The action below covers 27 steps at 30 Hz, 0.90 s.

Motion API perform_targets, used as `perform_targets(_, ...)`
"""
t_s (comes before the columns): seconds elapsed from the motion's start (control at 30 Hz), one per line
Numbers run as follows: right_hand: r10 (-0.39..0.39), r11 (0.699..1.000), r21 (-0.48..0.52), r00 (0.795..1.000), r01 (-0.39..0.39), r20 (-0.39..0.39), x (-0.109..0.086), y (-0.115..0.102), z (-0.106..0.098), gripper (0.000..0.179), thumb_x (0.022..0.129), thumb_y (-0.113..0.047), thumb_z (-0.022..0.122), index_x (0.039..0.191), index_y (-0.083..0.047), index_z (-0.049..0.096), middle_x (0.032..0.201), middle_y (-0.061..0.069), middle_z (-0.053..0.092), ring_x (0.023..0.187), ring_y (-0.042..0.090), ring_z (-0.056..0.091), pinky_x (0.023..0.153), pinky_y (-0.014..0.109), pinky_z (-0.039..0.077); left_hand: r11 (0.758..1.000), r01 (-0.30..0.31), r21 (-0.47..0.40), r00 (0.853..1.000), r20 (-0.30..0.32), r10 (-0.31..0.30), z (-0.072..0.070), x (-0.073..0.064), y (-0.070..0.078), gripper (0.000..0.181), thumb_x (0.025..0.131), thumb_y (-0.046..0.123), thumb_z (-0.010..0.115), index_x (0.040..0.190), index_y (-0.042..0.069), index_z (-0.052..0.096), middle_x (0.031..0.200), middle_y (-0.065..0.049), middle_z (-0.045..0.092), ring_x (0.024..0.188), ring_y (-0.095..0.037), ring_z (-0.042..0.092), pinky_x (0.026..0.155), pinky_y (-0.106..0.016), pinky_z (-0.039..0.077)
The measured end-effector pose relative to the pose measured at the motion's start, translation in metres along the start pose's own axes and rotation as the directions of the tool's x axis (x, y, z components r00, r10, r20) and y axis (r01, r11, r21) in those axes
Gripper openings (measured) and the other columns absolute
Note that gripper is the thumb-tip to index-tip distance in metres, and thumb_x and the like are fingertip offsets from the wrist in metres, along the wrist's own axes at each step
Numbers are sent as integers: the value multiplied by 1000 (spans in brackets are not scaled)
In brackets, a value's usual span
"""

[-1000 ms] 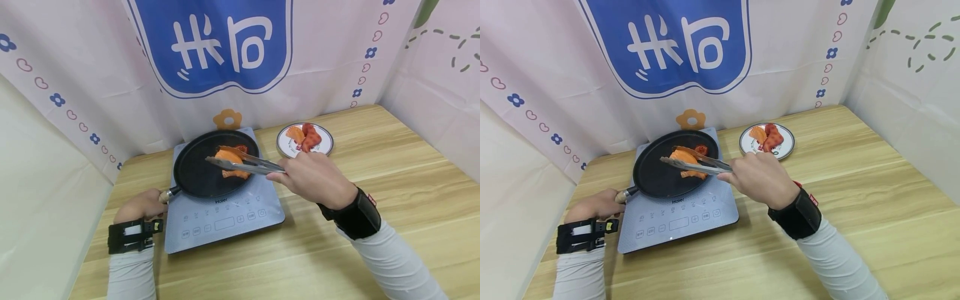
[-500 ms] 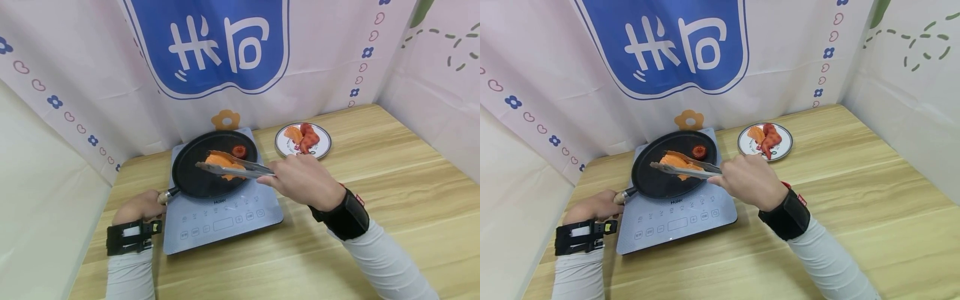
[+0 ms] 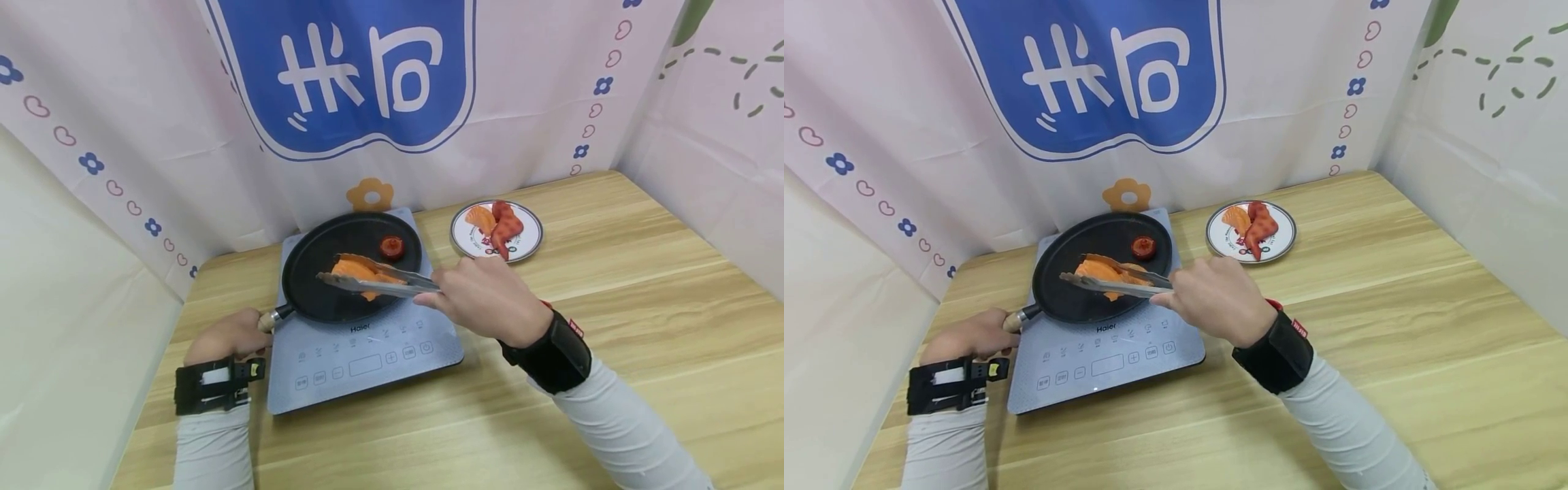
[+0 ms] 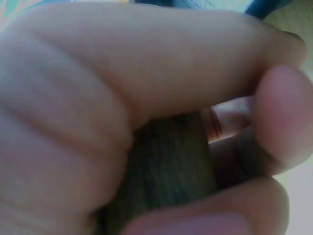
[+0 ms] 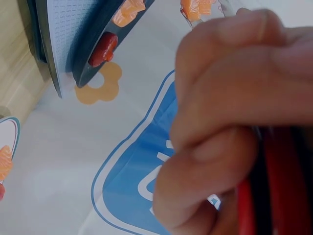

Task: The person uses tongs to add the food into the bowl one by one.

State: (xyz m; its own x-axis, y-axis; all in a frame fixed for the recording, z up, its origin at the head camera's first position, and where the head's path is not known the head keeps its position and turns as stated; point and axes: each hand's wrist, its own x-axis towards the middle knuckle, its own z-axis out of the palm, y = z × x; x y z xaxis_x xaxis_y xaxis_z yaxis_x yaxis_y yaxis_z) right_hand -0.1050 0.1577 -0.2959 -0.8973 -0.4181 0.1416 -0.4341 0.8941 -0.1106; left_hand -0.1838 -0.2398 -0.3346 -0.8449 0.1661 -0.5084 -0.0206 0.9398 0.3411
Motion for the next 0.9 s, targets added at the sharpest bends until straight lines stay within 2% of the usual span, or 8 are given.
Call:
perform_targets(0.2,-12,1000,-15,1000,12,2,2,-4,4,44,101,-53,63,90,-12,71,59,-4,41,49,13,42,45,25,27,1000,-1,8,1000,0,1,0,-1,0,16,92,13,59,78,7,61,66,1,55,55,-11,48,53,-25,42)
perform_targets(0.5,-17,1000,-12,999,18,32,6,-6,9,44,102,-53,62,94,-11,73,62,-4,39,51,14,42,46,24,29,1000,-30,-6,1000,-10,29,2,0,-2,19,90,11,60,71,10,56,61,3,53,51,-10,47,50,-23,41)
perform_targets(0.73,-35,999,-20,999,35,8,7,-7,15,44,102,-53,63,92,-11,72,59,-5,34,48,13,39,46,24,26,999,-34,2,999,-9,34,1,0,-2,21,91,12,60,70,11,56,60,3,52,51,-9,46,49,-23,40)
perform_targets(0.9,-53,997,-62,998,51,-30,8,-7,19,46,101,-54,63,86,-12,70,58,-6,30,47,12,36,45,24,23,999,-39,0,999,-7,39,0,-1,-1,20,91,11,59,71,11,56,62,2,54,51,-9,46,49,-22,40)
